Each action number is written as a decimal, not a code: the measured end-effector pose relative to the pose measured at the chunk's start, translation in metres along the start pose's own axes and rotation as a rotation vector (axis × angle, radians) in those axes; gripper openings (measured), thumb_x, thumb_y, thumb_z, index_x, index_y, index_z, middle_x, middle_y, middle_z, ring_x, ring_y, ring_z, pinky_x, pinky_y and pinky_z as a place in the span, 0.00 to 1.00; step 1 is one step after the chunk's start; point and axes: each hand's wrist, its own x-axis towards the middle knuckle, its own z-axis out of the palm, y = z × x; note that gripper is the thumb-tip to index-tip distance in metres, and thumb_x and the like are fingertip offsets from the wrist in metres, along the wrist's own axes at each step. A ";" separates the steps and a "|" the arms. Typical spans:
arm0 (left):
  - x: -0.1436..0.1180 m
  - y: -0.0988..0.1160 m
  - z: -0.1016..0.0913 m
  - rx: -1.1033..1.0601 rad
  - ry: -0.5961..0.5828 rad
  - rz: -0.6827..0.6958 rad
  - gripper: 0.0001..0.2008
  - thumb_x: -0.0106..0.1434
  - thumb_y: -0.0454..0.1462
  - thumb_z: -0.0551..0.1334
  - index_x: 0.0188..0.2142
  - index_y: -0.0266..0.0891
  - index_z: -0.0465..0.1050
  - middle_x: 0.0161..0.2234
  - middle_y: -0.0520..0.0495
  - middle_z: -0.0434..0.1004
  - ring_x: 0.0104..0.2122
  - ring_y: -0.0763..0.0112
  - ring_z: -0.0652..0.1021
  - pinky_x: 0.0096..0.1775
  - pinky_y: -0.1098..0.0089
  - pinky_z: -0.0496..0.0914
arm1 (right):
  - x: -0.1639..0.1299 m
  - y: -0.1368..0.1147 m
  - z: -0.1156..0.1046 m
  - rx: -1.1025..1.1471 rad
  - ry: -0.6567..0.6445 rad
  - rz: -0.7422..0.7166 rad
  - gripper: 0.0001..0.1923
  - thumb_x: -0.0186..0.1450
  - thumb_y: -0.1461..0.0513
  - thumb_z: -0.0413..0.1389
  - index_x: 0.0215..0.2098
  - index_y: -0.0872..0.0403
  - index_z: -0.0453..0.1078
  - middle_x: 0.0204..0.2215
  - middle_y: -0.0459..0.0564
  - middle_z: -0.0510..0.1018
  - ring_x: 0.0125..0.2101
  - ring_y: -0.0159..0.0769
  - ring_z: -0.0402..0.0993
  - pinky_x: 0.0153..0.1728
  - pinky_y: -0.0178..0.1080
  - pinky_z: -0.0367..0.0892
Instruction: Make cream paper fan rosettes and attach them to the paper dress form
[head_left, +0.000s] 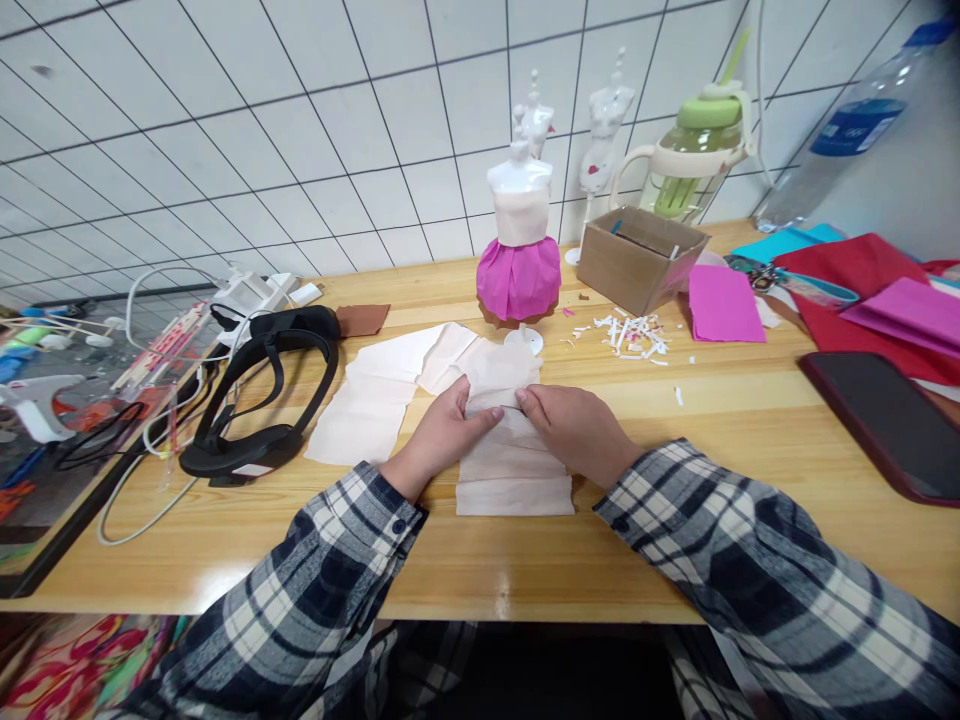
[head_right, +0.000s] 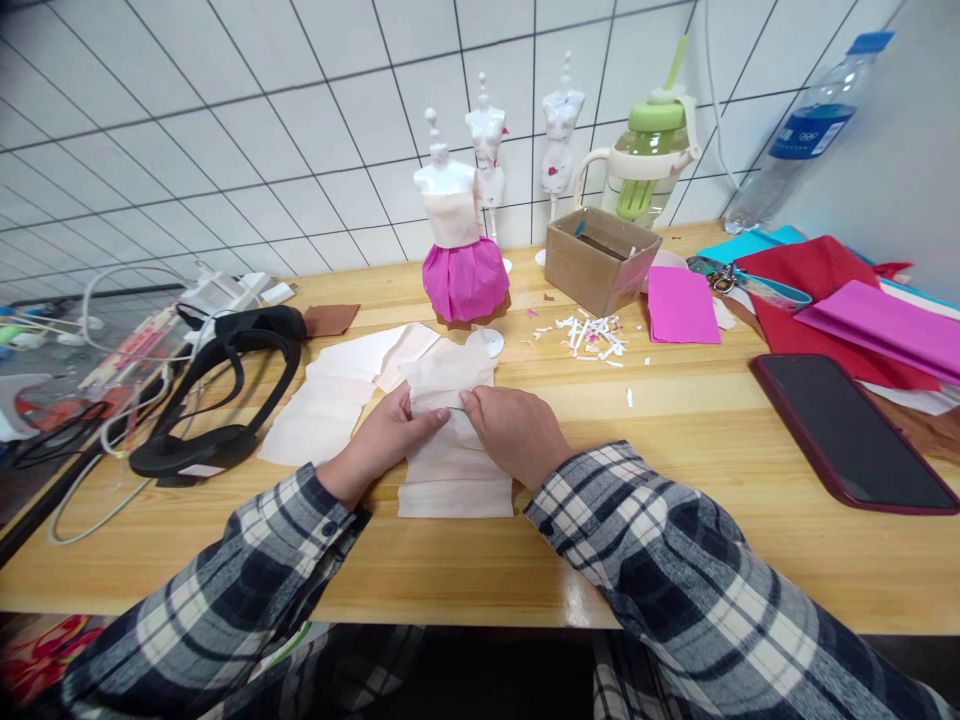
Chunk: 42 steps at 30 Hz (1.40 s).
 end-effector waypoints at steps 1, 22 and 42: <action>0.000 0.000 0.000 -0.002 0.001 0.004 0.29 0.58 0.42 0.67 0.58 0.38 0.67 0.55 0.39 0.75 0.52 0.52 0.76 0.55 0.53 0.68 | 0.000 0.000 0.000 -0.007 0.000 -0.002 0.24 0.75 0.54 0.37 0.34 0.52 0.70 0.34 0.48 0.81 0.36 0.37 0.76 0.33 0.38 0.55; 0.000 0.003 0.003 -0.033 -0.024 -0.035 0.26 0.58 0.41 0.66 0.54 0.37 0.66 0.52 0.39 0.76 0.51 0.54 0.77 0.54 0.54 0.70 | 0.000 -0.001 0.001 -0.040 -0.002 -0.004 0.23 0.75 0.53 0.37 0.36 0.51 0.70 0.35 0.48 0.81 0.36 0.36 0.76 0.32 0.36 0.56; 0.001 -0.008 -0.001 -0.029 0.031 -0.071 0.20 0.57 0.43 0.67 0.46 0.39 0.65 0.38 0.49 0.76 0.37 0.66 0.77 0.41 0.64 0.72 | 0.000 0.003 -0.001 -0.086 0.010 0.005 0.23 0.75 0.53 0.38 0.35 0.52 0.71 0.34 0.48 0.81 0.35 0.35 0.76 0.31 0.37 0.55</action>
